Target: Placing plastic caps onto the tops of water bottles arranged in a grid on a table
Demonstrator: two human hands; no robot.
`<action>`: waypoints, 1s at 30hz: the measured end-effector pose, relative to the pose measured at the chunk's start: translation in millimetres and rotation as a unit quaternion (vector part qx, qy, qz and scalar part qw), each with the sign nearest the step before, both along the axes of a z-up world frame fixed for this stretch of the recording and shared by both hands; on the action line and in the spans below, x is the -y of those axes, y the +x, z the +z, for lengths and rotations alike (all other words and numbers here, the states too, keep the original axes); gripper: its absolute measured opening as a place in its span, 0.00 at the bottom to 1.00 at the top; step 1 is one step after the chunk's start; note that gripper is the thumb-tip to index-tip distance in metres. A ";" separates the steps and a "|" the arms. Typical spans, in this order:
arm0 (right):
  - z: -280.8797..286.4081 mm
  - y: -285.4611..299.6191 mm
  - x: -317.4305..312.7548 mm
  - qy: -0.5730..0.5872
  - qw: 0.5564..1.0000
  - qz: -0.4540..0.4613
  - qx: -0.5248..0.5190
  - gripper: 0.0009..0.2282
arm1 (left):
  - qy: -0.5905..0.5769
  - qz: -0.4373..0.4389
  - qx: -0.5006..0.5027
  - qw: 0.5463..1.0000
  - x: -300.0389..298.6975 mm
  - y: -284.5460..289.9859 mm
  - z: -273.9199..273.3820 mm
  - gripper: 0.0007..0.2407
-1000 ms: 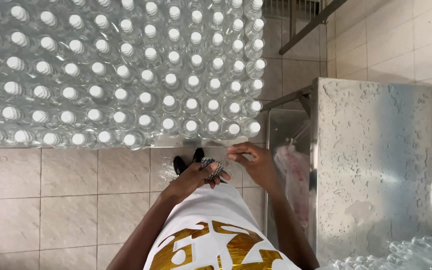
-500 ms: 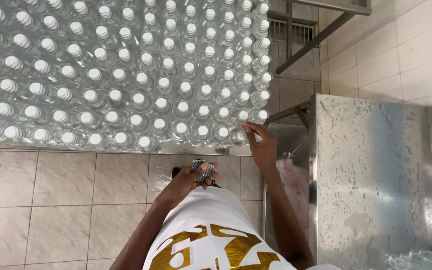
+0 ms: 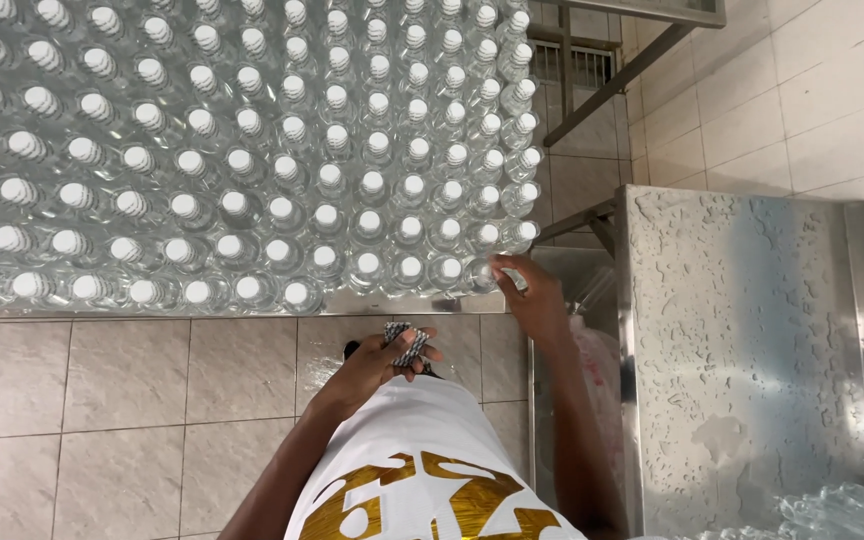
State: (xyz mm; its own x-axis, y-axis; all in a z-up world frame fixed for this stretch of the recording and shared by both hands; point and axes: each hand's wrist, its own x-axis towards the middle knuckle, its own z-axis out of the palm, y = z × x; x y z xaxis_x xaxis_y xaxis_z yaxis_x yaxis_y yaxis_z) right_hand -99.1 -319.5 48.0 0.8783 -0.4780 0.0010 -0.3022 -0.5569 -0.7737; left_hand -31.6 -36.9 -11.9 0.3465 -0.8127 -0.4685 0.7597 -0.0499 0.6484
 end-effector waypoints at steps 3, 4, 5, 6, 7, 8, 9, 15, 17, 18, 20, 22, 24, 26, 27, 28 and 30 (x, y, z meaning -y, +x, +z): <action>22.4 -1.3 -3.8 -0.001 0.999 0.032 -0.001 0.09 | -0.013 -0.005 0.002 1.000 -2.7 2.9 -4.8 0.26; 15.3 -1.8 0.8 0.000 1.000 0.030 -0.004 0.09 | -0.012 -0.007 -0.001 1.000 -3.6 3.1 -6.7 0.26; 8.3 -2.6 5.4 -0.006 0.999 0.035 -0.016 0.10 | -0.016 -0.012 -0.003 1.000 -4.3 3.1 -8.5 0.26; 1.0 -1.6 10.5 -0.011 0.999 0.042 -0.026 0.10 | -0.019 -0.015 -0.002 1.000 -4.8 4.6 -10.3 0.26; 0.3 -3.8 13.8 -0.010 0.999 0.041 -0.027 0.10 | -0.019 -0.017 -0.003 1.000 -5.6 3.5 -7.8 0.26; -0.3 -4.3 17.2 -0.017 0.998 0.052 -0.017 0.10 | -0.014 -0.020 -0.002 1.000 -6.3 4.0 -5.2 0.26; -0.7 -4.8 20.5 -0.024 0.998 0.063 -0.006 0.12 | -0.009 -0.024 -0.001 1.000 -7.1 4.5 -2.4 0.26; -25.1 -4.2 30.8 -0.140 0.985 0.095 -0.016 0.21 | -0.004 -0.031 -0.004 1.000 -14.2 4.9 2.9 0.26; -33.3 -8.2 34.3 -0.170 0.978 0.117 0.000 0.19 | -0.002 -0.031 -0.008 0.999 -16.4 4.1 6.3 0.26; -36.7 -9.6 37.4 -0.201 0.969 0.141 0.017 0.18 | -0.001 -0.027 -0.012 1.000 -16.5 2.8 7.8 0.25; -57.3 -12.2 50.5 -0.214 0.966 0.144 0.004 0.17 | 0.001 -0.023 -0.014 1.000 -16.4 2.8 9.2 0.25; -60.2 -12.0 51.8 -0.226 0.963 0.150 -0.006 0.17 | 0.003 -0.017 -0.013 1.000 -16.7 1.4 11.7 0.24; -44.5 -11.9 41.9 -0.243 0.960 0.130 -0.045 0.17 | -0.001 -0.013 -0.011 1.000 -15.6 -0.4 16.0 0.24; -43.6 -9.7 43.6 -0.235 0.960 0.145 -0.036 0.18 | -0.002 -0.010 -0.007 1.000 -11.2 -3.2 10.7 0.24; -43.4 -8.9 44.5 -0.226 0.960 0.161 -0.031 0.18 | -0.003 -0.008 -0.006 1.000 -9.0 -4.9 8.0 0.24; -46.2 -8.3 46.5 -0.227 0.960 0.163 -0.026 0.18 | -0.002 -0.005 -0.002 1.000 -5.5 -5.8 9.7 0.24; -51.8 -6.6 51.8 -0.214 0.961 0.174 -0.034 0.17 | -0.006 0.004 -0.005 1.000 2.4 -8.3 12.9 0.23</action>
